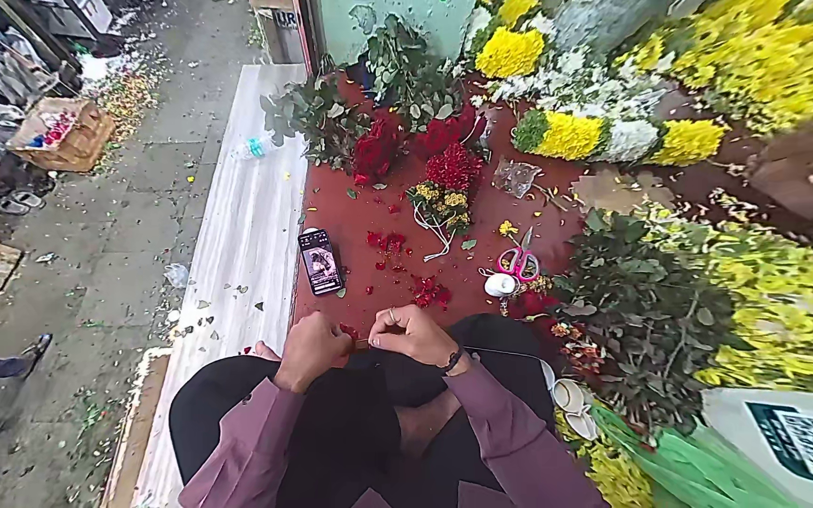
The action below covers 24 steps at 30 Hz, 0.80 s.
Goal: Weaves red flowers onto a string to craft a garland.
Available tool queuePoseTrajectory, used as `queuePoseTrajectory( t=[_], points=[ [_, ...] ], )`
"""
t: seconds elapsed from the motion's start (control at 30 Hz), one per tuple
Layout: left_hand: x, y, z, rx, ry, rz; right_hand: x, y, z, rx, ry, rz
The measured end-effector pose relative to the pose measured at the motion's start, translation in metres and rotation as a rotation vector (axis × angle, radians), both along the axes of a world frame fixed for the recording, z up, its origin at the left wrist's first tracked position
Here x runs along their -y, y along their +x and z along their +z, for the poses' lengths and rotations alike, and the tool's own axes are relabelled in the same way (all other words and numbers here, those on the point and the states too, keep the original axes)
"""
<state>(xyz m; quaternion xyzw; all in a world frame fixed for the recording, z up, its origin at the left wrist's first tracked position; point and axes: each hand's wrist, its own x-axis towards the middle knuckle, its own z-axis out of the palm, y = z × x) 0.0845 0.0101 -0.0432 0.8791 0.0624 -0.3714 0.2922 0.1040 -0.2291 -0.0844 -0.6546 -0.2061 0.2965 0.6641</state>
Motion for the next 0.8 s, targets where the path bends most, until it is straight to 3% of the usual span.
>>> queuePoseTrajectory(
  t=[0.03, 0.1, 0.17, 0.2, 0.23, 0.3, 0.37, 0.4, 0.5, 0.57, 0.67, 0.8],
  points=[
    [-0.001, -0.002, 0.002, -0.023, -0.126, -0.135, -0.001, 0.004, -0.004, -0.007, 0.005, -0.034],
    [0.001, -0.001, 0.009, 0.004, -0.595, -0.301, 0.000, 0.010, -0.017, -0.074, 0.022, -0.020],
    [0.008, 0.002, 0.016, 0.116, -0.960, -0.117, -0.003, 0.002, -0.021, -0.274, 0.115, 0.003],
    [0.008, 0.004, 0.018, 0.199, -0.985, 0.036, -0.007, -0.005, -0.016, -0.363, 0.134, -0.014],
    [0.007, 0.005, 0.016, 0.291, -0.914, 0.172, -0.009, -0.009, -0.014, -0.355, 0.152, -0.006],
    [0.002, 0.008, 0.005, 0.432, -0.554, 0.288, -0.016, -0.009, -0.011, -0.174, 0.207, 0.038],
    [-0.002, 0.005, -0.003, 0.405, -0.250, 0.218, -0.012, -0.006, -0.003, -0.078, 0.194, 0.001],
    [-0.003, 0.003, -0.003, 0.360, -0.194, 0.153, -0.006, -0.003, 0.001, -0.060, 0.174, -0.045],
    [0.000, 0.002, 0.003, 0.199, -0.187, -0.075, 0.015, 0.008, 0.002, -0.108, 0.118, -0.156],
    [0.005, 0.002, 0.008, 0.111, -0.202, -0.178, 0.027, 0.019, -0.003, -0.188, 0.025, -0.077],
    [0.008, 0.002, 0.007, 0.033, -0.152, -0.218, 0.027, 0.057, -0.024, -0.248, -0.313, 0.045],
    [0.010, 0.003, 0.004, -0.015, -0.108, -0.195, -0.002, 0.129, -0.089, -0.028, -0.849, -0.233]
  ],
)
